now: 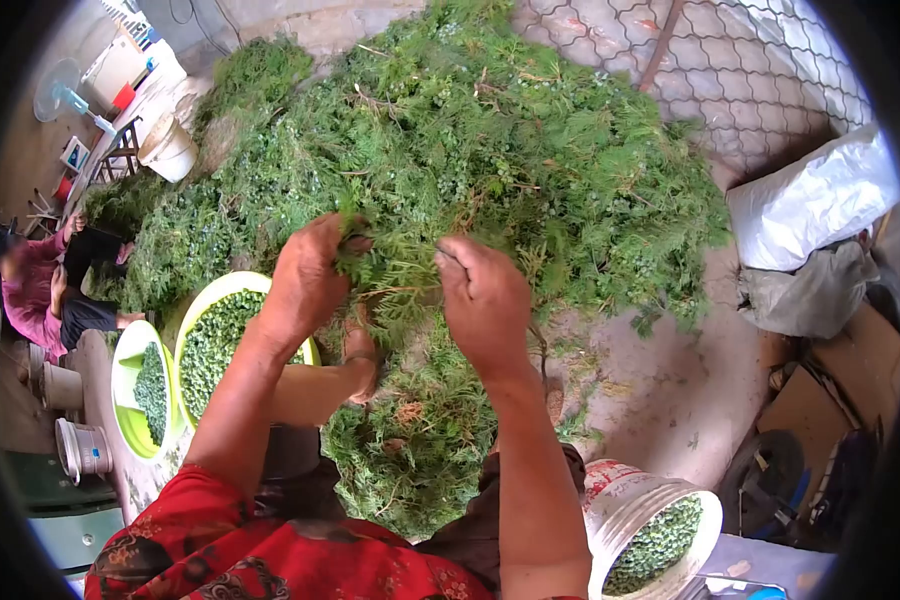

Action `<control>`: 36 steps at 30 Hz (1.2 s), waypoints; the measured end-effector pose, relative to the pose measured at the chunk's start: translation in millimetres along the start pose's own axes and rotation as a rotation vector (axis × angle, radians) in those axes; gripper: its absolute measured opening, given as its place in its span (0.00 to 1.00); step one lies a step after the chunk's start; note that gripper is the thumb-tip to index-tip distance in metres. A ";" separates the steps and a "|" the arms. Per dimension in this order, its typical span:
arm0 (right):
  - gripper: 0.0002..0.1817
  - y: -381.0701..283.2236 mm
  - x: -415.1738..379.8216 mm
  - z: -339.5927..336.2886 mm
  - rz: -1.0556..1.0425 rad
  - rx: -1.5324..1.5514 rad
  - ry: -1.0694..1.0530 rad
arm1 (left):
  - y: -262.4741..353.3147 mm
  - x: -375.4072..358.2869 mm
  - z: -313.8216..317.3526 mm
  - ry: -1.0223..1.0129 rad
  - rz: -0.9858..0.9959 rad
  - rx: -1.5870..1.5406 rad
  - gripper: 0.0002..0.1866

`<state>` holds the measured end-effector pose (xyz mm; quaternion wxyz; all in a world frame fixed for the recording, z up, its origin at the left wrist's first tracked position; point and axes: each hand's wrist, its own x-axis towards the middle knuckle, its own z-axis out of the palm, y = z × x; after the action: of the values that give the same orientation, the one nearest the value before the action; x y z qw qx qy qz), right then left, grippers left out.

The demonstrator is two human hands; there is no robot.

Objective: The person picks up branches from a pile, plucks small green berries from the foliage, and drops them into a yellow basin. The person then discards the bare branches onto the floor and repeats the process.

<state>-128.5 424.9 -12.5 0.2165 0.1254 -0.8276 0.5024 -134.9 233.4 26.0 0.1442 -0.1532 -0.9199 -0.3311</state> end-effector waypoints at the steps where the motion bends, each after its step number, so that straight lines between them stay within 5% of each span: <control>1: 0.09 -1.7 0.4 4.0 -0.050 0.010 0.008 | -0.5 -6.3 -8.5 -0.012 -0.035 0.041 0.22; 3: 0.10 -7.3 1.8 5.4 -0.140 -0.009 0.021 | -10.6 -17.5 -29.6 0.058 0.097 0.224 0.12; 4: 0.09 -9.3 3.7 0.7 0.025 0.085 0.057 | -16.5 -19.5 -48.1 -0.057 -0.156 0.555 0.02; 6: 0.08 -20.6 13.8 -20.1 0.348 0.309 0.166 | -64.7 -37.7 -95.0 0.165 -0.336 0.469 0.06; 8: 0.07 0.9 16.7 -27.1 0.369 0.492 0.252 | -105.5 -68.1 -136.8 0.166 -0.474 0.252 0.09; 11: 0.08 9.8 13.3 -31.3 0.415 0.737 0.306 | -179.0 -140.5 -159.2 0.191 -0.455 0.434 0.09; 13: 0.10 5.0 11.2 -32.0 0.572 0.904 0.325 | -244.0 -203.4 -153.1 0.105 -0.442 0.431 0.12; 14: 0.10 3.4 10.7 -31.6 0.574 0.904 0.322 | -256.0 -228.5 -151.2 -0.108 -0.655 0.481 0.14; 15: 0.10 2.8 11.5 -30.7 0.582 1.004 0.395 | -296.4 -272.3 -143.5 -0.074 -0.504 0.473 0.15; 17: 0.11 8.7 12.4 -32.6 0.601 1.097 0.470 | -306.9 -288.8 -141.2 -0.178 -0.704 0.480 0.14; 19: 0.09 24.1 10.7 -38.9 0.535 1.429 0.297 | -287.7 -258.8 -138.1 -0.176 -0.696 0.641 0.13; 22: 0.02 14.5 9.7 -47.4 0.593 1.475 0.330 | -169.7 -168.1 -131.0 0.111 -0.664 0.208 0.11; 24: 0.09 18.3 12.1 -51.3 0.565 1.499 0.317 | -101.2 -117.7 -119.8 0.136 -0.698 -0.023 0.10; 27: 0.12 21.2 12.5 -56.5 0.502 1.679 0.268 | -6.8 -77.5 -94.2 -0.189 -0.662 -0.308 0.12; 28: 0.13 28.1 12.0 -57.6 0.485 1.763 0.221 | -8.4 -77.3 -77.6 -0.466 -0.599 -0.389 0.15; 29: 0.13 27.4 12.3 -58.1 0.487 1.762 0.221 | 13.6 -69.5 -63.0 -0.467 -0.601 -0.391 0.15; 31: 0.13 24.6 12.6 -60.6 0.504 1.921 0.235 | 69.9 -51.2 -32.0 -0.836 -0.763 -0.144 0.28; 33: 0.13 31.3 10.3 -59.9 0.451 1.973 0.203 | 47.9 -67.5 22.5 -0.756 -0.451 -0.007 0.29; 34: 0.13 35.8 8.6 -59.7 0.397 2.025 0.168 | 36.1 -70.8 46.9 -0.757 -0.449 -0.010 0.29; 36: 0.14 43.8 4.0 -60.2 0.498 1.930 0.238 | 25.7 -71.5 78.0 -0.646 -0.451 -1.042 0.26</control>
<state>-136.6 498.6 -20.5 -0.0078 0.0197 -0.0419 0.9989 -72.8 289.9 -43.4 -0.3059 -0.0981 -0.6453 -0.6931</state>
